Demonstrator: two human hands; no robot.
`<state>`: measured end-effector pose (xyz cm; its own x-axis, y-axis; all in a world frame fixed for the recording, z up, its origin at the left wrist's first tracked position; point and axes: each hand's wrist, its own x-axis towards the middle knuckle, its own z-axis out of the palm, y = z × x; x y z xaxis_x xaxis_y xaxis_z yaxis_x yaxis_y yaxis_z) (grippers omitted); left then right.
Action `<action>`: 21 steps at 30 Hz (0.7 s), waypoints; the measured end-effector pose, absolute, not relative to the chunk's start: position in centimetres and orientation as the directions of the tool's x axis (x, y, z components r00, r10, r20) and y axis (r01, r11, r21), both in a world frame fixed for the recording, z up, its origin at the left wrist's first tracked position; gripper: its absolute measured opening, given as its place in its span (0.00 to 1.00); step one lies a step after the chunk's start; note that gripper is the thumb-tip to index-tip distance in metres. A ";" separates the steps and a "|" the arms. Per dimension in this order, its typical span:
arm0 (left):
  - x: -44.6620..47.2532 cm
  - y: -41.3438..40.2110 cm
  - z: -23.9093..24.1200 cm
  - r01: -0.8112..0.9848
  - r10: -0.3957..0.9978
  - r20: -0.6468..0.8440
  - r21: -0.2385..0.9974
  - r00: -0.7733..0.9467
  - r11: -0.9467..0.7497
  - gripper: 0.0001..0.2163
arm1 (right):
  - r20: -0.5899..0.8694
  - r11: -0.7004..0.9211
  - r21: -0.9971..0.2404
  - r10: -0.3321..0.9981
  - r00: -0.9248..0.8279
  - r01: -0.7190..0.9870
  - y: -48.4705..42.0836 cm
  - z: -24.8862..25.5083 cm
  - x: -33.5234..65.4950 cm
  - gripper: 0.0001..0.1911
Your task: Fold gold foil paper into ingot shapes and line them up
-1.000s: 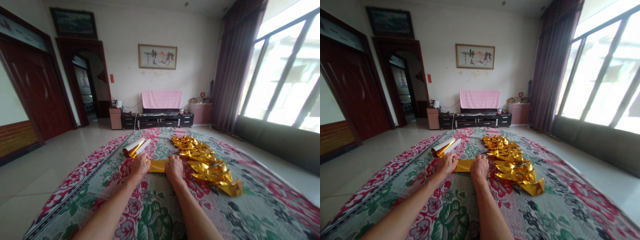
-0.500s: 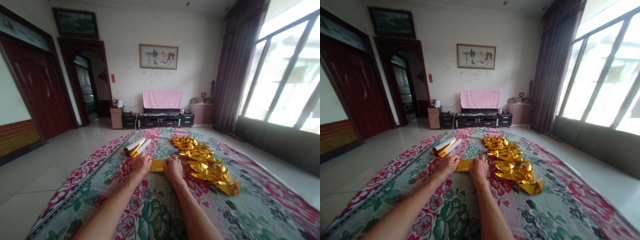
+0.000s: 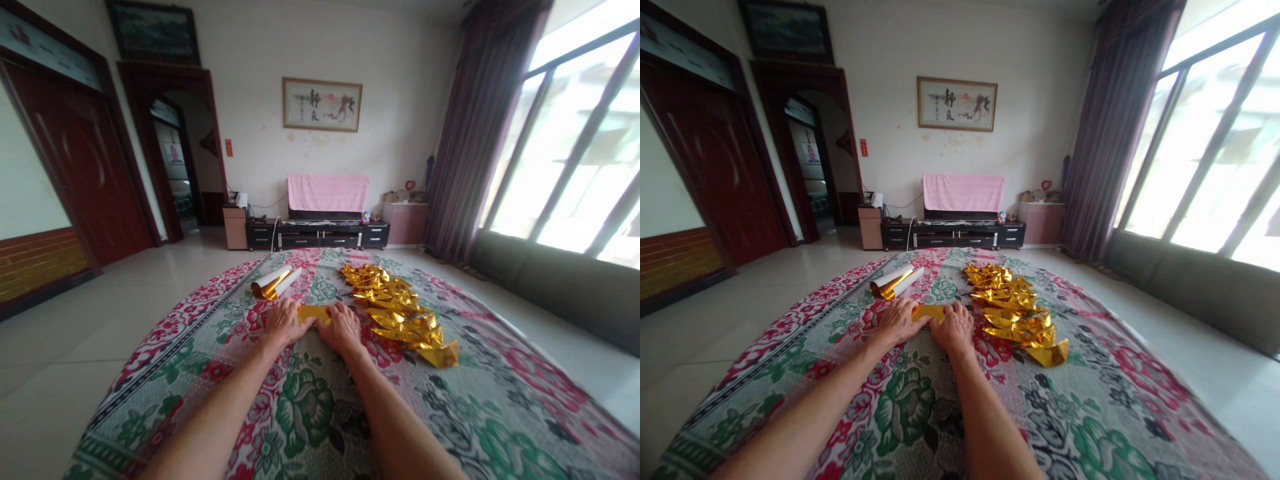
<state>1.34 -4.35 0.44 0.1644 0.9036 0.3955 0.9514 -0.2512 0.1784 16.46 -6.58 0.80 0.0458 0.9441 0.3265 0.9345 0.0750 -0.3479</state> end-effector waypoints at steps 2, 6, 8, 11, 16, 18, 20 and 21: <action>1.3 -4.5 0.2 0.948 0.896 0.408 0.173 0.177 -0.266 0.20 | 0.326 0.079 -0.330 0.945 0.035 0.941 -6.8 0.9 16.5 0.18; 1.1 -4.1 -0.2 0.944 0.902 0.399 0.203 0.164 -0.261 0.19 | 0.311 0.092 -0.318 0.950 0.012 0.944 -6.7 0.8 16.7 0.18; 0.8 -3.7 -0.4 0.934 0.906 0.388 0.229 0.169 -0.273 0.19 | 0.307 0.103 -0.315 0.952 -0.002 0.944 -6.5 0.6 16.9 0.18; 0.4 -3.1 -0.6 0.916 0.903 0.379 0.251 0.203 -0.312 0.18 | 0.302 0.115 -0.300 0.953 -0.020 0.947 -6.2 0.4 17.2 0.16; -0.2 -3.0 -0.2 0.897 0.908 0.340 0.277 0.245 -0.345 0.15 | 0.277 0.150 -0.280 0.958 -0.070 0.948 -5.7 -0.2 18.0 0.16; -0.4 -3.1 0.1 0.896 0.916 0.317 0.285 0.247 -0.341 0.15 | 0.266 0.157 -0.272 0.960 -0.083 0.949 -5.5 -0.4 18.2 0.17; -0.6 -3.1 0.1 0.896 0.920 0.304 0.290 0.246 -0.336 0.16 | 0.264 0.161 -0.263 0.960 -0.089 0.951 -5.4 -0.6 18.4 0.18; -0.7 -3.1 0.1 0.896 0.919 0.304 0.287 0.249 -0.338 0.16 | 0.263 0.159 -0.259 0.961 -0.089 0.953 -5.3 -0.7 18.4 0.19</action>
<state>-0.69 -3.05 0.08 0.2495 0.9194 0.3040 0.8961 -0.3382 0.2873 18.45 -5.32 -0.69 -0.0888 0.9606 0.2634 0.9525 0.1592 -0.2594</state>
